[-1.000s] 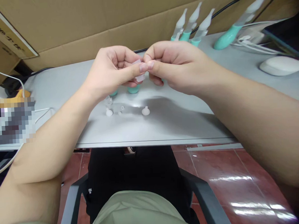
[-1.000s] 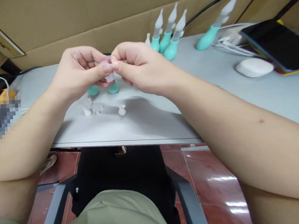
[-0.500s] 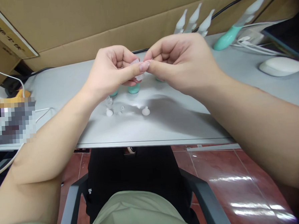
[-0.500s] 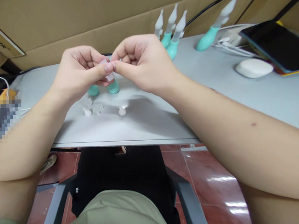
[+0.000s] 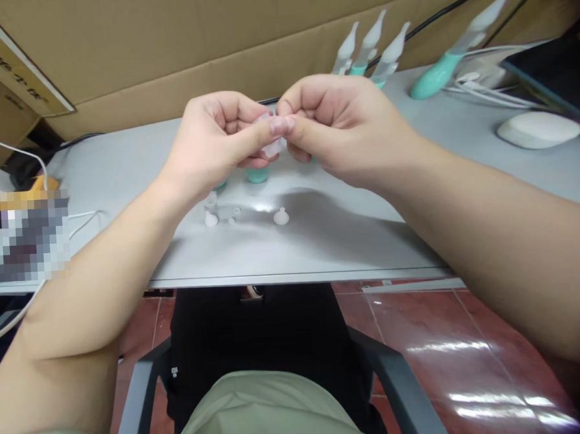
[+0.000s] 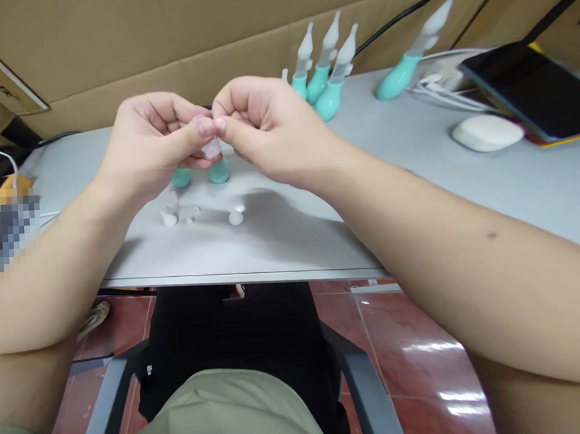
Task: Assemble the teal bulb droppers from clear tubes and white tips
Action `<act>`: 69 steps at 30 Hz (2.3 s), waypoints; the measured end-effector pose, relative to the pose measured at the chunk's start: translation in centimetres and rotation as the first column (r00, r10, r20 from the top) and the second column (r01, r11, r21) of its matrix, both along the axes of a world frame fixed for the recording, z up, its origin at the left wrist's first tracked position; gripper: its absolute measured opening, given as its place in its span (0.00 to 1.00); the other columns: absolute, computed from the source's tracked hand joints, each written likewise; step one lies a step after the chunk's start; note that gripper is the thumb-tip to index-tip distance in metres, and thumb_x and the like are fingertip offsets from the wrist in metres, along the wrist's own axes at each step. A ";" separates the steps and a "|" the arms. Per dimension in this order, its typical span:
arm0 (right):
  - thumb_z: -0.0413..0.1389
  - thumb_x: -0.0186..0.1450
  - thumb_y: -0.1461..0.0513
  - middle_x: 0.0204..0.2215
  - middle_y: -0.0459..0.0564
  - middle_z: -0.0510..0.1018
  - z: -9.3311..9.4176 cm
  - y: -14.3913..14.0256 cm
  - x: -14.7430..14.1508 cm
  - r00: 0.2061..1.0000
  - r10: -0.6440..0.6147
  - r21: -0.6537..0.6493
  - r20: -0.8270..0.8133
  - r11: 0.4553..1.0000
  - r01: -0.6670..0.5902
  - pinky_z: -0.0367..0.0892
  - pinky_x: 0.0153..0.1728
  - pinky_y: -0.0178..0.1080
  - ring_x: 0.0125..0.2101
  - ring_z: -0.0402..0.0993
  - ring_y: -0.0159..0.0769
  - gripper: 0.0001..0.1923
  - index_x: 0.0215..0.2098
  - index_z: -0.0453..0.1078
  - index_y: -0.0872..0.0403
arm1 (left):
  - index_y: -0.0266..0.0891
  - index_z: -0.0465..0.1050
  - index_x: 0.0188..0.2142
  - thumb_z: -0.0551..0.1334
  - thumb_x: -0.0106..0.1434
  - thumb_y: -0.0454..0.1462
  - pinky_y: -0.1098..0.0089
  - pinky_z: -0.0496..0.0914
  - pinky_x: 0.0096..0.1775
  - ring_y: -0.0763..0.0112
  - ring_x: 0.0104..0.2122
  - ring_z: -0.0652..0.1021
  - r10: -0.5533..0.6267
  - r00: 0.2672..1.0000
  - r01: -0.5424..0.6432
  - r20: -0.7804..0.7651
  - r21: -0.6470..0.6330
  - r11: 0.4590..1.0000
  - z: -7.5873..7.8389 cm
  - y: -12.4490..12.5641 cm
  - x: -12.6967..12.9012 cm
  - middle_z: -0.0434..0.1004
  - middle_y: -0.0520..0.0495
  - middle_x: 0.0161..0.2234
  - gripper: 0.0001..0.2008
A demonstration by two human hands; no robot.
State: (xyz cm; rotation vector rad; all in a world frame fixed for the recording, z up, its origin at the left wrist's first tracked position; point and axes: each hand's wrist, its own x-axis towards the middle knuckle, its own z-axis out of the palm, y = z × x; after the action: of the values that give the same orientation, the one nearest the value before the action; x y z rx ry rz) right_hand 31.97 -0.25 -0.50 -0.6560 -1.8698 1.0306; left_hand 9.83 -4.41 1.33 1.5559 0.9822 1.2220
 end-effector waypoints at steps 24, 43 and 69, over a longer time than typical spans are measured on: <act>0.77 0.84 0.55 0.36 0.47 0.82 1.2 -0.3 1.4 0.983 0.182 -0.236 0.020 0.956 -0.172 0.58 0.33 0.43 0.32 0.67 0.35 0.18 0.40 0.77 0.48 | 0.43 0.90 0.48 0.96 0.60 0.43 0.57 0.90 0.44 0.55 0.40 0.95 -0.071 0.997 0.072 0.011 -0.083 0.994 0.6 0.2 -1.0 0.94 0.52 0.33 0.25; 0.85 0.76 0.59 0.28 0.44 0.80 1.6 -0.5 1.1 0.996 0.094 -0.195 0.010 0.977 -0.090 0.65 0.34 0.43 0.31 0.72 0.36 0.18 0.36 0.83 0.49 | 0.44 0.82 0.39 0.96 0.61 0.39 0.61 0.88 0.42 0.61 0.37 0.93 -0.046 0.998 0.042 -0.053 -0.074 0.996 0.5 0.5 -1.1 0.93 0.50 0.34 0.25; 0.70 0.77 0.73 0.31 0.47 0.85 1.6 -0.5 0.8 0.986 0.135 -0.320 -0.099 0.934 -0.160 0.77 0.35 0.35 0.29 0.79 0.32 0.17 0.32 0.82 0.50 | 0.41 0.87 0.40 0.89 0.67 0.30 0.68 0.86 0.39 0.64 0.37 0.96 -0.083 0.992 0.085 -0.096 0.020 0.996 0.9 0.2 -1.5 0.91 0.53 0.33 0.15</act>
State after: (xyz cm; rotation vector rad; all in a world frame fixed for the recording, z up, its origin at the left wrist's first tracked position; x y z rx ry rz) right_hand 32.75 -0.77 1.10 -0.6619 -1.7171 1.4653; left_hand 8.32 -4.17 2.18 1.6704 0.9560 1.1136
